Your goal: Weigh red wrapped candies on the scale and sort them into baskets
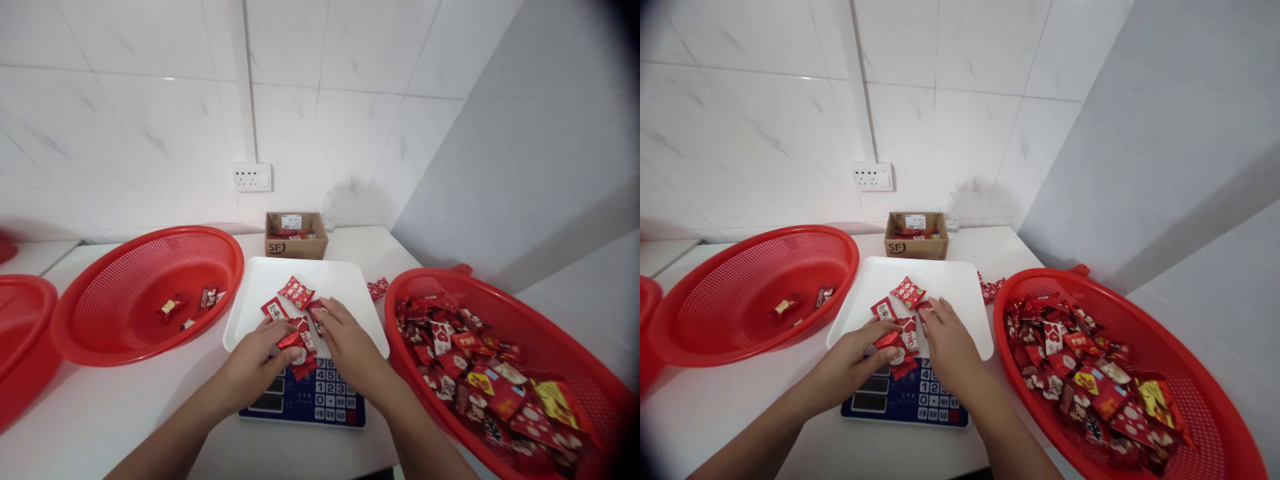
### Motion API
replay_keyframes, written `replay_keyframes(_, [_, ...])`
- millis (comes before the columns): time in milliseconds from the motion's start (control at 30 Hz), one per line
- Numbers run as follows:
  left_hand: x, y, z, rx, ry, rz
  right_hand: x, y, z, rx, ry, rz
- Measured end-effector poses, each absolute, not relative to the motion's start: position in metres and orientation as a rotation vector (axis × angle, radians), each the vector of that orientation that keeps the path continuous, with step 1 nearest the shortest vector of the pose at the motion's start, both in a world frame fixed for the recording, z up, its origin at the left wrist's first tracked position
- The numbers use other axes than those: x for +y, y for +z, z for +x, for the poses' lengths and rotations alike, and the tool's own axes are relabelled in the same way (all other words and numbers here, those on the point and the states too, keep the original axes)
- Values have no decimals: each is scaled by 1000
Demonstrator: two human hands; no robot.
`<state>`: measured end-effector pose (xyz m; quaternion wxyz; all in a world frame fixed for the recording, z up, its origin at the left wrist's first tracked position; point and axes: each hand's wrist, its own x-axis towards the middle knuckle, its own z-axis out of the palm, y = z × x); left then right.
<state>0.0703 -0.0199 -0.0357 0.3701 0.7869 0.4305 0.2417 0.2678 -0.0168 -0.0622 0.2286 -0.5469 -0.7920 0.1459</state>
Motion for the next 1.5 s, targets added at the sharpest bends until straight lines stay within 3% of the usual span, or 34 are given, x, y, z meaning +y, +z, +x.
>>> replay_keyframes(267, [-23, -27, 69, 1148, 693, 1940, 9, -50, 252, -2358, 430, -1517])
replay_keyframes(700, [-12, -43, 67, 1250, 1105, 2002, -51, -52, 279, -1980, 422, -1372])
replay_keyframes(1100, [2, -54, 79, 1128, 649, 2663, -87, -56, 332, -1897, 105, -1578])
replay_keyframes(1500, [-7, -53, 99, 1128, 324, 2696, -82, -78, 356, -1853, 201, -1744])
